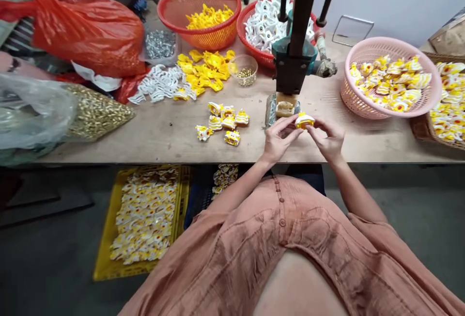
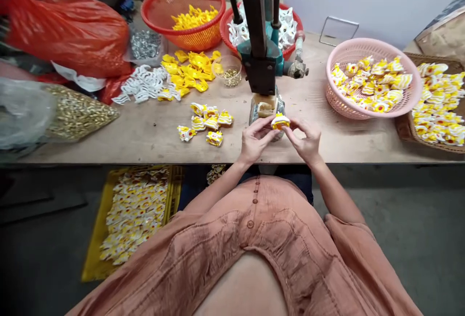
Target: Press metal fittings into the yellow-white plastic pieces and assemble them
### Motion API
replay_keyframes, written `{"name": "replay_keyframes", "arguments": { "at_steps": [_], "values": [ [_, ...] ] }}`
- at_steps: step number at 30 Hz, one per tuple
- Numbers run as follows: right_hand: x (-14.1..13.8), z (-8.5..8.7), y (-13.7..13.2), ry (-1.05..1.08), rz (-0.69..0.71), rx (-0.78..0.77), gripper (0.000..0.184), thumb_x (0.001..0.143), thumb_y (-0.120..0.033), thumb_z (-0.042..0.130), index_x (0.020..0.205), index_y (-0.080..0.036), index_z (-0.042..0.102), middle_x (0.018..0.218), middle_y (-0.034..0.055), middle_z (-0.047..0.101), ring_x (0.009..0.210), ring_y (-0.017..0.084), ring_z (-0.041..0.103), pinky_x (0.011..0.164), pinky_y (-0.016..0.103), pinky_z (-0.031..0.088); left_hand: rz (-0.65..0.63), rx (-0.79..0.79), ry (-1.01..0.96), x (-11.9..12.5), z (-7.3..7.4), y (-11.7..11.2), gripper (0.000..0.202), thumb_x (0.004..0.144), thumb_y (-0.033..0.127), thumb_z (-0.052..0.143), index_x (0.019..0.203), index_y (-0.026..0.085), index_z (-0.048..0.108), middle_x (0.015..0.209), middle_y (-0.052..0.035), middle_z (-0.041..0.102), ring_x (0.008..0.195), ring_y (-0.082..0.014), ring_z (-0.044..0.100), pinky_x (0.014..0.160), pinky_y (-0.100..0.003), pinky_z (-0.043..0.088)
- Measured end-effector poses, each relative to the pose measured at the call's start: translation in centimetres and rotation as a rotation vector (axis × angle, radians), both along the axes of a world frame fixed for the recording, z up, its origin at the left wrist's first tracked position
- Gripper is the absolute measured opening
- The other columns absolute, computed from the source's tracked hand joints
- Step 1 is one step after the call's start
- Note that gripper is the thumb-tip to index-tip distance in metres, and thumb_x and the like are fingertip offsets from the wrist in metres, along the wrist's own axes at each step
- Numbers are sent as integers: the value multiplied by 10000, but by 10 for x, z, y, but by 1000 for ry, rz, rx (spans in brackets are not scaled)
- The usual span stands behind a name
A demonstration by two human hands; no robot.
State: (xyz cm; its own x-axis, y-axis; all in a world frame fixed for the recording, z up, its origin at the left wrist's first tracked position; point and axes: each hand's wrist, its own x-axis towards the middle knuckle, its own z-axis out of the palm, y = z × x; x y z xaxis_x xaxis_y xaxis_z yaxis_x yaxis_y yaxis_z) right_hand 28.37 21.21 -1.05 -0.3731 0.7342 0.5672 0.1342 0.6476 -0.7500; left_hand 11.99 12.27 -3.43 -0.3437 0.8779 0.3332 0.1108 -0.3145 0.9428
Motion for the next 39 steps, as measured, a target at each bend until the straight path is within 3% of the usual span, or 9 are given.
{"name": "replay_keyframes", "arguments": {
  "at_steps": [5,10,21,26,29,32,34,36,39],
  "values": [
    [-36,-42,-5,-18,9,-25,293,1003,-486,719,1192,-290,827,1050,74,778,891,215,733,847,401,655,179,-50,114,-31,-29,-6,501,988,557,772,1370,233,782,1235,-99,753,1043,-202,775,923,-337,679],
    [-66,-65,13,-32,-117,30,259,1011,-441,681,1185,-323,832,1069,93,733,1047,286,687,983,526,611,367,-32,293,-52,-36,15,398,992,519,774,1243,218,842,1122,-103,798,1084,-239,734,1037,-401,608],
    [-86,-75,38,-11,-221,5,227,994,-353,651,1157,-287,794,1145,109,688,1139,284,639,1065,531,584,409,-84,321,-74,-50,58,251,966,377,794,1158,222,841,1148,-93,737,1180,-265,690,1113,-423,551],
    [-75,-69,37,-189,-122,126,242,986,-308,620,1169,-302,778,1258,112,706,1230,307,641,1113,581,563,299,-51,404,-86,-39,58,288,940,387,815,1188,242,824,1281,-104,706,1277,-289,664,1180,-442,522],
    [-61,-61,48,-158,6,6,273,981,-438,630,1110,-256,787,1247,128,744,1227,304,680,1090,547,582,235,-67,448,-92,-34,53,292,975,457,778,1172,245,818,1331,-118,692,1349,-316,634,1237,-484,477],
    [-58,-32,92,16,11,-440,507,996,-692,559,1001,-222,750,1049,113,785,1022,254,759,860,432,651,147,-141,494,-93,-39,41,762,826,552,923,1479,259,662,1649,-154,507,1594,-391,442,1354,-562,331],
    [-66,10,134,93,15,-767,597,1021,-768,493,1000,-211,707,966,86,784,918,220,770,727,361,637,84,-213,488,-90,-47,32,1261,691,555,1017,1722,289,341,1820,-184,254,1720,-428,214,1401,-604,207],
    [-76,68,171,133,122,-985,573,1112,-687,401,1066,-189,679,974,74,784,892,181,763,698,324,617,46,-263,454,-84,-56,26,1507,667,512,1038,1786,310,49,1869,-201,77,1757,-423,64,1416,-618,137],
    [-82,155,183,260,230,-854,573,1175,-518,243,1037,-168,675,909,45,762,759,113,730,576,220,495,35,-270,405,-77,-67,23,1562,706,457,1022,1776,327,-108,1879,-202,-34,1765,-399,10,1426,-598,105]
  ]
}}
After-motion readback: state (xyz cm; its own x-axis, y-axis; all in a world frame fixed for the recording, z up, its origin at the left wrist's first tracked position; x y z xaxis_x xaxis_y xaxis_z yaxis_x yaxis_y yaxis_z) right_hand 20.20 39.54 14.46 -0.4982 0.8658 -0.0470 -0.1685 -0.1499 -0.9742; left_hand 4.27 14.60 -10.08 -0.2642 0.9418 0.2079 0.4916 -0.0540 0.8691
